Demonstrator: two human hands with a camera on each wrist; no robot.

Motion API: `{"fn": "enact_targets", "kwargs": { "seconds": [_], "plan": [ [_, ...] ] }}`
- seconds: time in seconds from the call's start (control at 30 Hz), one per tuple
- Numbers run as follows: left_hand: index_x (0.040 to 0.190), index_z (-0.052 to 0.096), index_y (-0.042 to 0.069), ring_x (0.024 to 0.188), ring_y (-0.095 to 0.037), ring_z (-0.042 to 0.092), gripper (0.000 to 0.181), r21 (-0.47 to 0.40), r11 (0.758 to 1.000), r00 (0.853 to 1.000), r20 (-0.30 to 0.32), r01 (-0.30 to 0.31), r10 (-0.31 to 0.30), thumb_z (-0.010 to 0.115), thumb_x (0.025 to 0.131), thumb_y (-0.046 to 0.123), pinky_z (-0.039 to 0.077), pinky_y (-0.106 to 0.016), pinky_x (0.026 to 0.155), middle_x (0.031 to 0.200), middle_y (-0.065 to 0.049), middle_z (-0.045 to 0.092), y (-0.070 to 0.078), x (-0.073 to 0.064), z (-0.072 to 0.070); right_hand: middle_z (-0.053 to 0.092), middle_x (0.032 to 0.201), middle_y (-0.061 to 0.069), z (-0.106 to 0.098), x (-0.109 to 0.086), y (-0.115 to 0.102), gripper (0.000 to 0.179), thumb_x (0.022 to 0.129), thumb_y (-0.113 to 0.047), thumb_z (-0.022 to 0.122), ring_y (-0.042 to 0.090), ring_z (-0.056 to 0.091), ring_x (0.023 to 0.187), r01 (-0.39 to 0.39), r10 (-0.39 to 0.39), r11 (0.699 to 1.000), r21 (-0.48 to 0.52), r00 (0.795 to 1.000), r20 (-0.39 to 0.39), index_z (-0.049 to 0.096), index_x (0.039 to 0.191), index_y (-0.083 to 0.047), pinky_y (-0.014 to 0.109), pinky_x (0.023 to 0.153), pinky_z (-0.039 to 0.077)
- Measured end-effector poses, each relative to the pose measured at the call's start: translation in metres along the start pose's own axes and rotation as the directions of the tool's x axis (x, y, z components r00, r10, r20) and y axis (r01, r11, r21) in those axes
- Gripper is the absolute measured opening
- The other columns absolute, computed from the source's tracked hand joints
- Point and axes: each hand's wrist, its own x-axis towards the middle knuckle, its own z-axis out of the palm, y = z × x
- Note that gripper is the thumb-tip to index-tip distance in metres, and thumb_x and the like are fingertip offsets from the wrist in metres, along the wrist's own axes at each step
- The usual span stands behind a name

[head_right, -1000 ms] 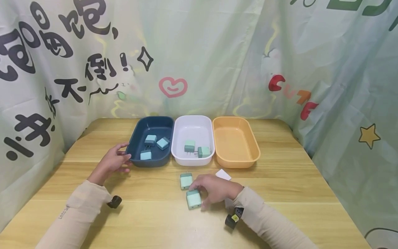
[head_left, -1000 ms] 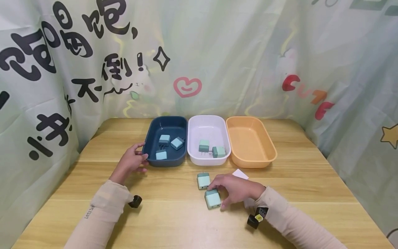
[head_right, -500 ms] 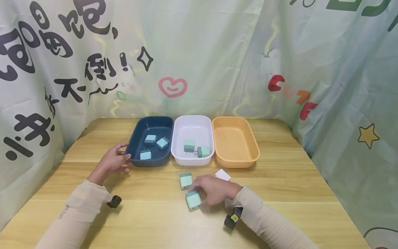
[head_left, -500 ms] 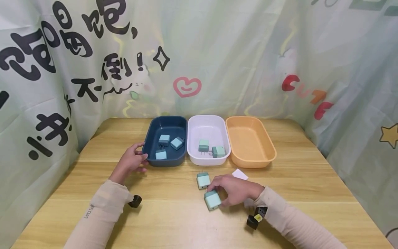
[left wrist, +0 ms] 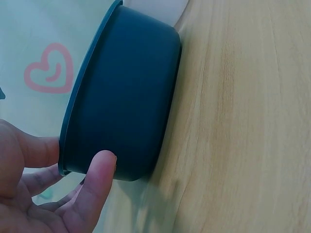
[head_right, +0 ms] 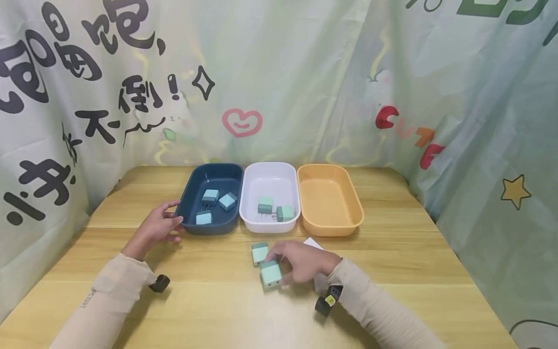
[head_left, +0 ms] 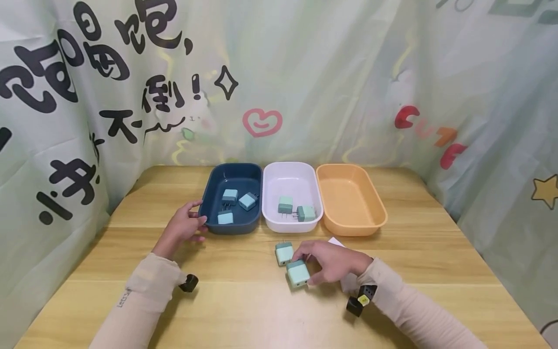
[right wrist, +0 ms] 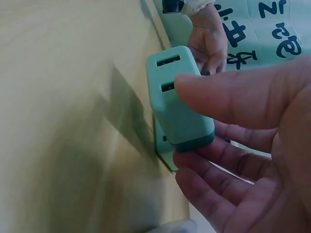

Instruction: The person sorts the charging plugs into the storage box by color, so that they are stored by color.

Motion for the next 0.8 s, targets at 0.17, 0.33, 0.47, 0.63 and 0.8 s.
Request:
{"fn": "enact_targets", "kwargs": {
  "seconds": [0.17,0.33,0.47,0.63,0.8],
  "plan": [
    [0.154,0.023,0.016,0.101,-0.035,0.058,0.062,0.000,1.000,1.000,0.002,-0.002,0.002,0.052,0.100,0.007,0.059,-0.039,0.067,0.132,-0.022,0.035,0.000,0.001,0.000,0.062,0.110,-0.003,-0.009,0.002,0.001,0.049,0.074,-0.012,0.081,0.010,0.058,0.095,0.024,-0.024,1.000,-0.003,0.999,-0.021,0.062,0.119,-0.006,0.031,0.085,0.051],
    [0.154,0.023,0.016,0.100,-0.035,0.059,0.062,0.007,1.000,1.000,-0.003,0.001,-0.001,0.052,0.100,0.007,0.059,-0.039,0.067,0.131,-0.022,0.036,-0.001,0.001,0.000,0.061,0.108,-0.001,-0.016,0.005,0.002,0.049,0.074,-0.008,0.081,0.011,0.058,0.094,0.038,-0.037,0.999,0.020,0.999,-0.040,0.061,0.119,-0.003,0.033,0.086,0.052],
    [0.154,0.023,0.016,0.100,-0.035,0.059,0.062,0.010,1.000,1.000,-0.004,-0.002,0.002,0.052,0.100,0.006,0.059,-0.039,0.066,0.131,-0.022,0.036,-0.001,0.001,0.000,0.062,0.108,0.000,-0.022,0.007,0.003,0.050,0.074,-0.005,0.080,0.013,0.059,0.094,0.037,-0.033,0.997,0.062,0.998,-0.060,0.060,0.120,0.000,0.034,0.088,0.052],
    [0.154,0.024,0.015,0.099,-0.035,0.058,0.061,0.005,1.000,1.000,0.000,-0.009,0.009,0.051,0.100,0.006,0.059,-0.038,0.066,0.129,-0.022,0.036,-0.001,0.001,0.000,0.061,0.108,0.002,-0.030,0.010,0.005,0.049,0.075,-0.004,0.081,0.014,0.061,0.092,0.044,-0.037,0.996,0.080,0.996,-0.086,0.060,0.118,0.002,0.033,0.086,0.053],
    [0.154,0.024,0.014,0.099,-0.035,0.059,0.062,0.001,1.000,1.000,0.002,-0.012,0.012,0.052,0.100,0.005,0.059,-0.038,0.066,0.129,-0.022,0.036,-0.001,0.001,-0.001,0.061,0.107,0.005,-0.036,0.016,0.008,0.046,0.073,0.002,0.080,0.017,0.062,0.093,0.066,-0.052,0.990,0.128,0.993,-0.109,0.060,0.115,0.003,0.035,0.085,0.054]
  ]
}}
